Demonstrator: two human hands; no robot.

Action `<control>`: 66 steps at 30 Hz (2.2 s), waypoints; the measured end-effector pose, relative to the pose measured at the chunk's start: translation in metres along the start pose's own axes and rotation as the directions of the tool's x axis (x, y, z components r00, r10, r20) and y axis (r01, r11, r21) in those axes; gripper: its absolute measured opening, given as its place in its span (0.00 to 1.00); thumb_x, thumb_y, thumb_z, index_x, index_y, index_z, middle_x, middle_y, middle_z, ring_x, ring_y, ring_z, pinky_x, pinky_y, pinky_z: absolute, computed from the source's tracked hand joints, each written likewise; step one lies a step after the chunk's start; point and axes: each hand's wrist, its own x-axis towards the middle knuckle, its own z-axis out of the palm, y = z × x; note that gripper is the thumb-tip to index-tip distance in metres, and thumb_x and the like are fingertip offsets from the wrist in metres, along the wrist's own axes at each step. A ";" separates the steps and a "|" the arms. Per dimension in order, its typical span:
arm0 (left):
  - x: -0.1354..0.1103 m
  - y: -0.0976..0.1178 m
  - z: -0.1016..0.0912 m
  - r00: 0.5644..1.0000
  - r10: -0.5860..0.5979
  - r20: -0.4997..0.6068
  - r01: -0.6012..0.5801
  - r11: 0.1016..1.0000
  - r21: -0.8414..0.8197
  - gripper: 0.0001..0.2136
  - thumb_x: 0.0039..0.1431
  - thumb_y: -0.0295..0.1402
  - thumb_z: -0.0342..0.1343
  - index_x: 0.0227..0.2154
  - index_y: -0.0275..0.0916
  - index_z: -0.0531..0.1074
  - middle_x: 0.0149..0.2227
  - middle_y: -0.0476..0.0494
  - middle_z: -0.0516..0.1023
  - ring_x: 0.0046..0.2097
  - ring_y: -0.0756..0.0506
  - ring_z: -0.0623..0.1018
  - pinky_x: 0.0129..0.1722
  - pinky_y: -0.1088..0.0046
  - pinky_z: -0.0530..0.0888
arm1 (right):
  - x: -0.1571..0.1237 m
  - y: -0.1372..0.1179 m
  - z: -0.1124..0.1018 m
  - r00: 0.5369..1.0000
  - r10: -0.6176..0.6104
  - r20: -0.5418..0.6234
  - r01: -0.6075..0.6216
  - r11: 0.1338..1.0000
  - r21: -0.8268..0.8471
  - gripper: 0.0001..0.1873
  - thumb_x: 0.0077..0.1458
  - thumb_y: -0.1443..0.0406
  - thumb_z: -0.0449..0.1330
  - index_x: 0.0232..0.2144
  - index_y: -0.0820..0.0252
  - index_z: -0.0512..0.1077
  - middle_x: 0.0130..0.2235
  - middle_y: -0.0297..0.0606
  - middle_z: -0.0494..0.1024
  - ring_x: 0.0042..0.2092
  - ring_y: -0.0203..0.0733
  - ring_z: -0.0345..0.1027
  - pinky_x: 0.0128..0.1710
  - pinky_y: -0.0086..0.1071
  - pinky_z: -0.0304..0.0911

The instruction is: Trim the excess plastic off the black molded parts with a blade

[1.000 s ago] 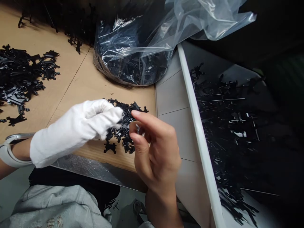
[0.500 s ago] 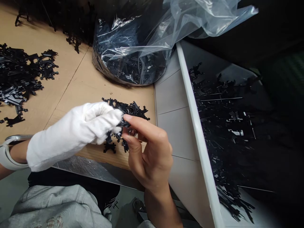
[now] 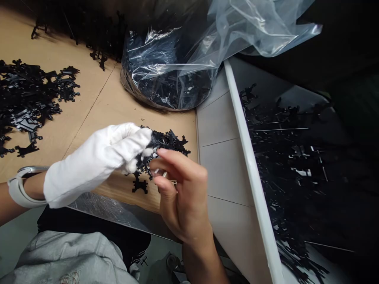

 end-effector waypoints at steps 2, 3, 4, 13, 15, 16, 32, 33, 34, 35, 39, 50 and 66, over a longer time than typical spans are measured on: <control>0.000 0.001 0.000 1.000 0.000 -0.011 -0.001 0.999 -0.034 0.13 0.61 0.31 0.49 0.20 0.43 0.60 0.18 0.60 0.61 0.20 0.59 0.60 0.19 0.88 0.63 | 0.001 0.000 0.003 0.999 -0.038 0.022 0.038 0.999 0.000 0.22 0.72 0.66 0.55 0.65 0.50 0.61 0.40 0.36 0.79 0.31 0.41 0.68 0.27 0.35 0.67; -0.001 0.002 0.000 1.000 0.000 -0.011 -0.001 0.999 -0.049 0.13 0.61 0.30 0.49 0.20 0.43 0.60 0.18 0.60 0.61 0.20 0.59 0.60 0.19 0.88 0.62 | 0.002 0.001 0.004 0.998 -0.053 0.025 0.053 0.999 0.001 0.22 0.72 0.66 0.56 0.64 0.50 0.61 0.41 0.36 0.80 0.30 0.40 0.67 0.25 0.34 0.66; -0.001 0.002 0.000 1.000 -0.002 -0.010 0.001 0.998 -0.069 0.13 0.61 0.30 0.49 0.20 0.43 0.60 0.18 0.60 0.62 0.20 0.59 0.60 0.19 0.88 0.62 | 0.002 0.001 0.005 0.997 -0.066 0.028 0.066 0.998 0.004 0.22 0.71 0.66 0.57 0.64 0.50 0.61 0.41 0.36 0.80 0.29 0.40 0.67 0.24 0.34 0.65; -0.001 -0.002 0.001 0.991 -0.118 0.059 0.127 0.976 -0.174 0.12 0.61 0.31 0.50 0.22 0.44 0.61 0.19 0.60 0.63 0.20 0.57 0.60 0.21 0.84 0.65 | 0.005 -0.001 0.006 0.997 -0.068 0.042 0.068 0.998 0.007 0.17 0.73 0.67 0.53 0.60 0.50 0.61 0.33 0.32 0.73 0.28 0.39 0.64 0.24 0.33 0.62; -0.002 -0.001 0.001 0.989 -0.130 0.071 0.141 0.974 -0.179 0.12 0.61 0.32 0.50 0.22 0.44 0.61 0.19 0.60 0.63 0.20 0.57 0.59 0.21 0.83 0.65 | 0.005 -0.001 0.006 0.996 -0.071 0.044 0.072 0.997 -0.004 0.16 0.73 0.68 0.52 0.59 0.51 0.61 0.33 0.32 0.73 0.28 0.38 0.65 0.24 0.33 0.63; -0.002 0.000 0.001 0.987 -0.139 0.080 0.151 0.972 -0.182 0.12 0.61 0.32 0.50 0.22 0.44 0.61 0.19 0.60 0.62 0.20 0.57 0.59 0.21 0.83 0.65 | 0.005 -0.001 0.007 0.996 -0.075 0.046 0.075 0.997 -0.007 0.15 0.73 0.68 0.53 0.58 0.51 0.61 0.33 0.32 0.72 0.28 0.38 0.65 0.25 0.33 0.63; 0.000 -0.007 0.000 0.994 -0.086 0.061 0.086 0.996 -0.002 0.13 0.66 0.34 0.49 0.24 0.42 0.61 0.22 0.58 0.63 0.23 0.55 0.63 0.24 0.80 0.66 | -0.002 0.004 0.002 0.993 0.030 -0.117 -0.023 0.998 0.058 0.22 0.68 0.73 0.59 0.61 0.53 0.69 0.44 0.36 0.80 0.38 0.36 0.76 0.35 0.30 0.73; 0.001 -0.013 0.001 0.997 -0.069 0.026 0.067 0.993 0.094 0.13 0.67 0.35 0.49 0.25 0.42 0.62 0.22 0.57 0.65 0.24 0.54 0.65 0.26 0.79 0.67 | -0.003 0.005 0.001 0.992 0.038 -0.124 -0.034 0.999 0.036 0.21 0.68 0.72 0.59 0.60 0.53 0.70 0.45 0.35 0.80 0.37 0.35 0.76 0.35 0.30 0.73; 0.001 -0.019 0.002 0.999 -0.039 -0.002 0.039 0.975 0.220 0.14 0.69 0.36 0.49 0.26 0.41 0.64 0.24 0.56 0.67 0.26 0.53 0.68 0.29 0.77 0.68 | -0.004 0.006 -0.001 0.989 0.050 -0.139 -0.049 0.999 0.010 0.20 0.68 0.71 0.59 0.60 0.52 0.70 0.45 0.36 0.80 0.38 0.35 0.76 0.35 0.30 0.73; 0.003 -0.027 0.003 1.000 0.006 -0.013 0.000 0.931 0.366 0.14 0.71 0.36 0.49 0.27 0.40 0.67 0.26 0.54 0.70 0.29 0.51 0.71 0.32 0.75 0.69 | -0.005 0.006 -0.002 0.985 0.068 -0.161 -0.072 0.997 -0.019 0.19 0.68 0.70 0.60 0.59 0.52 0.71 0.46 0.36 0.80 0.38 0.36 0.77 0.36 0.30 0.73; 0.009 -0.057 0.008 0.976 0.052 0.210 -0.206 0.517 0.831 0.14 0.73 0.37 0.52 0.34 0.37 0.77 0.38 0.40 0.80 0.42 0.40 0.79 0.42 0.63 0.73 | -0.004 0.010 -0.005 0.958 0.127 -0.257 -0.156 0.983 -0.095 0.12 0.69 0.65 0.61 0.53 0.54 0.75 0.43 0.37 0.80 0.37 0.37 0.77 0.36 0.32 0.71; -0.005 -0.029 -0.071 0.984 0.142 -0.106 0.093 0.095 0.991 0.16 0.73 0.37 0.53 0.56 0.34 0.75 0.50 0.37 0.80 0.47 0.40 0.80 0.50 0.65 0.75 | 0.002 0.026 -0.007 0.935 0.201 -0.293 -0.252 0.956 -0.151 0.16 0.70 0.52 0.59 0.46 0.58 0.75 0.34 0.36 0.76 0.31 0.38 0.71 0.32 0.34 0.65; -0.051 0.002 -0.119 0.869 0.201 -0.451 0.341 0.417 0.843 0.11 0.67 0.37 0.56 0.38 0.37 0.80 0.38 0.48 0.81 0.41 0.47 0.75 0.44 0.74 0.69 | 0.001 0.019 -0.004 0.954 0.224 -0.201 -0.247 0.965 -0.094 0.11 0.72 0.57 0.57 0.50 0.53 0.74 0.38 0.37 0.79 0.34 0.39 0.74 0.32 0.34 0.66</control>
